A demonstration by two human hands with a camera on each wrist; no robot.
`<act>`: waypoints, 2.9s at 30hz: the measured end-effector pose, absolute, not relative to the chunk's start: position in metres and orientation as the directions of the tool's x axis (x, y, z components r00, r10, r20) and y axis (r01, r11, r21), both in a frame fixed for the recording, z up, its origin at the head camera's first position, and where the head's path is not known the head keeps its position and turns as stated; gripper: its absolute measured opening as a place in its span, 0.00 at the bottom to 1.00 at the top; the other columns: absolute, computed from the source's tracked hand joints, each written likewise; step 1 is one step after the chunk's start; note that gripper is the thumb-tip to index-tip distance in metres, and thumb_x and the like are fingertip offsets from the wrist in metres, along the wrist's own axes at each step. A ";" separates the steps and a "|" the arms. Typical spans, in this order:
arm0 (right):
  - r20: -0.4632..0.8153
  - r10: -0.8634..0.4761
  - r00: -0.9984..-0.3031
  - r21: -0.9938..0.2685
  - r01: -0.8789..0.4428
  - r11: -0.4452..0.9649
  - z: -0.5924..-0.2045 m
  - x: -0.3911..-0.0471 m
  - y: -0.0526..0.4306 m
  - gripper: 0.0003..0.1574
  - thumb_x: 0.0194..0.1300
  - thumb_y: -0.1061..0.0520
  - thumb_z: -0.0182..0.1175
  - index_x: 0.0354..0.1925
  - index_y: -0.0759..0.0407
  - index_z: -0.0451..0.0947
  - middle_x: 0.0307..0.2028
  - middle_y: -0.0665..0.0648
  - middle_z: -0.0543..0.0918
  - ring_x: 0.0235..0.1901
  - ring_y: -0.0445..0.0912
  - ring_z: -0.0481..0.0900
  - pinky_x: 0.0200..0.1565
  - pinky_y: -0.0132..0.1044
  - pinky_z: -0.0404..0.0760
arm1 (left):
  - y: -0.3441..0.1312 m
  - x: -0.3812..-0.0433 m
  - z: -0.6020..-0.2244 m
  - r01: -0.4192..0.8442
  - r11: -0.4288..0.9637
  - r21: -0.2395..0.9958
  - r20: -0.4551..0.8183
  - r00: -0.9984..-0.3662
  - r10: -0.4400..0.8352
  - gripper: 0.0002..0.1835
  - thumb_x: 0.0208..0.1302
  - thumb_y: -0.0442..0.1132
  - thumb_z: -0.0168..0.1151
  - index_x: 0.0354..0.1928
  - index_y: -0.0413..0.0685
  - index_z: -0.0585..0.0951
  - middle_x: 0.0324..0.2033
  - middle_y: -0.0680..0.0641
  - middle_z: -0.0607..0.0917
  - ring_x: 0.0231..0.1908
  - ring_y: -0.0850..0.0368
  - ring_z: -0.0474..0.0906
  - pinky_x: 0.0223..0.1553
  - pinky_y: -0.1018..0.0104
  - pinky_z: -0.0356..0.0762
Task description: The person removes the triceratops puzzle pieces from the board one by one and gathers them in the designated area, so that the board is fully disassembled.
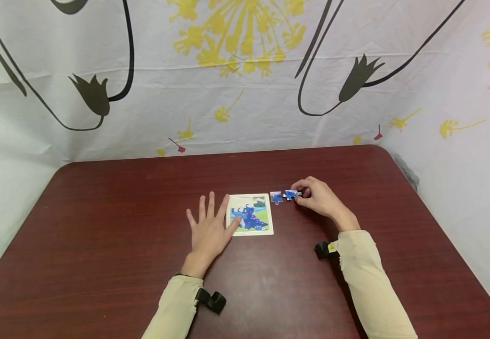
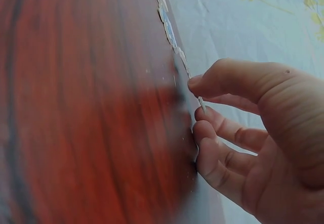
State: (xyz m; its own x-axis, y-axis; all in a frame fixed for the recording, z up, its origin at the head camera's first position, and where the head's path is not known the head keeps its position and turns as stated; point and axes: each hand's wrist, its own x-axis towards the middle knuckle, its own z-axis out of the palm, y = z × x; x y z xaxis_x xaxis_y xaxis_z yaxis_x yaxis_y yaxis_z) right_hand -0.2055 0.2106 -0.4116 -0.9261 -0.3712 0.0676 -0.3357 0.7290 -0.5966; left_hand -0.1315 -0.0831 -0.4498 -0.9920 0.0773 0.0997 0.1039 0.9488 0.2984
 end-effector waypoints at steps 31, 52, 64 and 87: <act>0.094 -0.325 -0.941 -0.601 -0.314 0.735 -0.400 -0.204 0.210 0.25 0.57 0.58 0.62 0.53 0.64 0.73 0.41 0.61 0.74 0.34 0.51 0.73 0.37 0.44 0.71 | -0.082 -0.131 -0.450 0.111 0.946 0.305 0.110 -0.991 0.081 0.40 0.61 0.69 0.42 0.72 0.61 0.54 0.71 0.42 0.49 0.70 0.42 0.36 0.59 0.33 0.29; -0.015 -0.601 -0.799 -0.514 -0.510 0.690 -0.389 -0.195 0.129 0.10 0.58 0.64 0.60 0.40 0.59 0.82 0.31 0.52 0.78 0.29 0.43 0.72 0.34 0.36 0.73 | -0.083 -0.130 -0.449 0.097 0.940 0.328 0.074 -0.994 0.077 0.40 0.62 0.69 0.41 0.72 0.62 0.52 0.71 0.43 0.47 0.70 0.43 0.34 0.59 0.34 0.26; -0.010 -0.600 -0.800 -0.512 -0.511 0.690 -0.395 -0.195 0.122 0.13 0.59 0.64 0.61 0.44 0.57 0.81 0.35 0.55 0.75 0.28 0.45 0.69 0.33 0.37 0.72 | -0.085 -0.130 -0.446 0.108 0.938 0.328 0.103 -0.992 0.078 0.39 0.62 0.68 0.43 0.72 0.61 0.54 0.71 0.42 0.48 0.70 0.42 0.35 0.59 0.33 0.28; -0.041 -0.559 -0.828 -0.578 -0.437 0.690 -0.397 -0.191 0.118 0.13 0.60 0.69 0.56 0.39 0.54 0.79 0.47 0.58 0.68 0.27 0.45 0.68 0.31 0.37 0.69 | -0.085 -0.132 -0.448 0.107 0.940 0.325 0.076 -0.993 0.087 0.40 0.62 0.70 0.39 0.72 0.63 0.51 0.71 0.43 0.46 0.70 0.44 0.33 0.59 0.33 0.26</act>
